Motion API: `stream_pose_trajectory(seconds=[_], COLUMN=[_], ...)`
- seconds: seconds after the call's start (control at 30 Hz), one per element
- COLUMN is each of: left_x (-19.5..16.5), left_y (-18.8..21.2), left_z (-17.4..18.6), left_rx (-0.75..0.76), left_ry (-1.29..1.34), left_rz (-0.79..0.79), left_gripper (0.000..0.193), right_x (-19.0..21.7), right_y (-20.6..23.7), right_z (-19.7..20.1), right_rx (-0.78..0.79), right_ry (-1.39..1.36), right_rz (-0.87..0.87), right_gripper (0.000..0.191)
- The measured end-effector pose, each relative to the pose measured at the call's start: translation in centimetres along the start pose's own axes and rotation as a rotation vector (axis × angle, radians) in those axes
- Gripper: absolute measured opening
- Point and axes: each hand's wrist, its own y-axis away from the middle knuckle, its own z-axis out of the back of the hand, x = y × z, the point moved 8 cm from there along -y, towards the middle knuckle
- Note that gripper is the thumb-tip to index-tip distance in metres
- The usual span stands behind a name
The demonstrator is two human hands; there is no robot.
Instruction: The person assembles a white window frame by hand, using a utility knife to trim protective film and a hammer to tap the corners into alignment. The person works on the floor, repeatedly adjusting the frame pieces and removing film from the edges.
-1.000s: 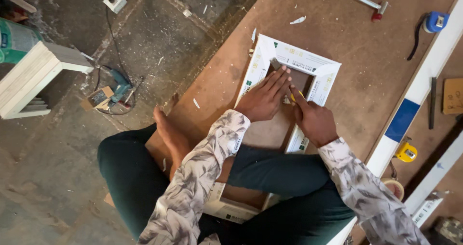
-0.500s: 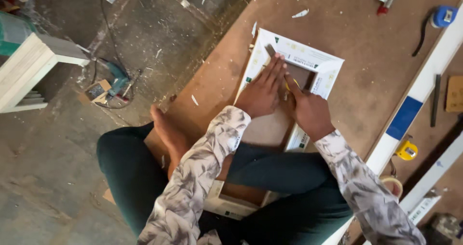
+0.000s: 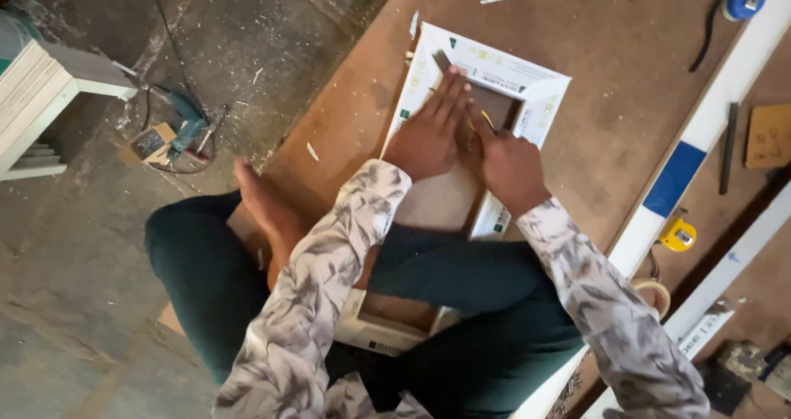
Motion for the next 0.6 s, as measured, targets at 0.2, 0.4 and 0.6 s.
stream_pose_trajectory(seconds=[0.2, 0.4, 0.6], left_x=[0.3, 4.6, 3.2], left_y=[-0.1, 0.2, -0.5], left_z=[-0.8, -0.8, 0.6], left_rx=[0.026, -0.315, -0.279], left_ry=[0.052, 0.201, 0.200], left_rz=[0.042, 0.348, 0.159], left_gripper=[0.090, 0.087, 0.082], right_x=[-1.5, 2.9, 1.8], right_y=[0.1, -5.6, -5.2], right_z=[-1.3, -1.6, -0.5], right_rx=[-0.013, -0.155, -0.038], right_ry=[-0.019, 0.079, 0.013], right_rz=[0.014, 0.123, 0.051], right_gripper=[0.053, 0.053, 0.059])
